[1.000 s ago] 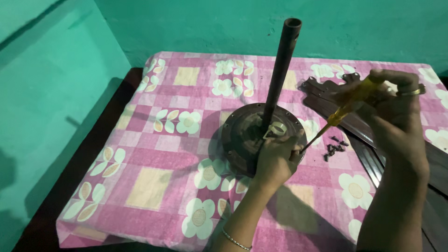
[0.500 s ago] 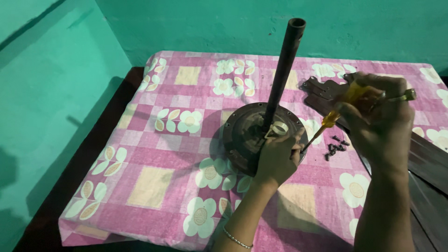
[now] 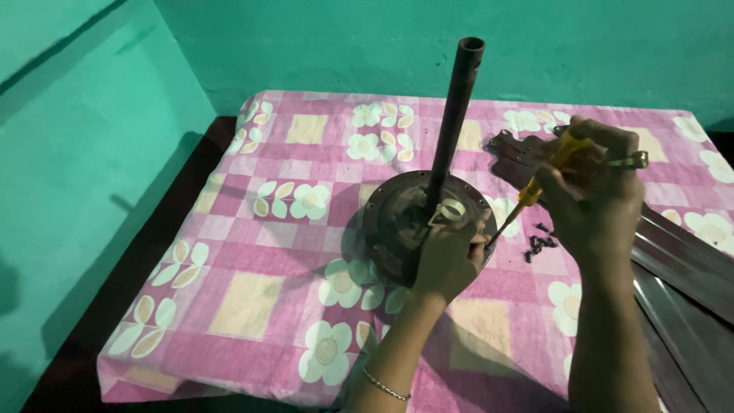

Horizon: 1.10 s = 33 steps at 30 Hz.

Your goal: The person assembles a ceiling fan motor on a table. They use a screwdriver to tighten screws on the motor housing, flip the motor to access the other side, and continue securing the components. Fan blades and screws are visible on the table.

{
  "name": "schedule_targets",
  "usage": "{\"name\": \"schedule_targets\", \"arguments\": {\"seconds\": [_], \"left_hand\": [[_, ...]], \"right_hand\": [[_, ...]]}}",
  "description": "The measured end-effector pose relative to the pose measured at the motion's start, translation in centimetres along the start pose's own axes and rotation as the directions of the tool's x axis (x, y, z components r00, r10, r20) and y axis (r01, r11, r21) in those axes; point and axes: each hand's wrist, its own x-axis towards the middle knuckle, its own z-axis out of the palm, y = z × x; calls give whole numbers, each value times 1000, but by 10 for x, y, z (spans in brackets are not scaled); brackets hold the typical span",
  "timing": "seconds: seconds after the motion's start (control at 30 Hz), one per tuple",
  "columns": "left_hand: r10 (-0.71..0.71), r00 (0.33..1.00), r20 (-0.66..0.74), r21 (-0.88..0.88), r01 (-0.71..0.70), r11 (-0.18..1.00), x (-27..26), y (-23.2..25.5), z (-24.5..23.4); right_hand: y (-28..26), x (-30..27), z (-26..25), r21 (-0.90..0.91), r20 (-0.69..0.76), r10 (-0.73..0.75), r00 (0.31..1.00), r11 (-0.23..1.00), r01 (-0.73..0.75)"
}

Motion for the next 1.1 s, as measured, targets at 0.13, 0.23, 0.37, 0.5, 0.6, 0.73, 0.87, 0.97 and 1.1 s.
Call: {"name": "schedule_targets", "arguments": {"seconds": [0.13,0.23,0.37,0.5,0.6,0.73,0.87,0.97,1.1], "left_hand": [[-3,1000,5,55,3,999,-2,-2,0],[25,999,-31,84,-23,996,-6,-2,3],[38,998,-45,94,-33,995,-6,-2,3],[64,996,-58,120,-56,991,-5,-1,3],[35,998,-50,92,-30,995,-7,0,2],[48,998,-48,84,-44,996,-4,2,1],[51,998,-35,56,-49,997,-1,4,-5],[37,999,-10,49,-37,998,3,9,-10],[6,1000,11,101,-8,995,6,17,-15]], "right_hand": [[2,-1,-9,379,221,8,975,921,-93],[6,-3,-10,351,211,72,975,925,-145],[6,-1,-2,148,175,52,983,986,-78],[2,-2,0,-44,80,19,997,999,-16],[1,-2,1,-120,39,-19,999,993,23],[7,0,0,-320,-31,-84,996,945,69],[12,-4,0,-364,-112,-136,984,927,86],[13,-4,-5,-439,-138,-77,987,899,9],[14,-1,-12,-321,-98,21,995,946,-51]]}}
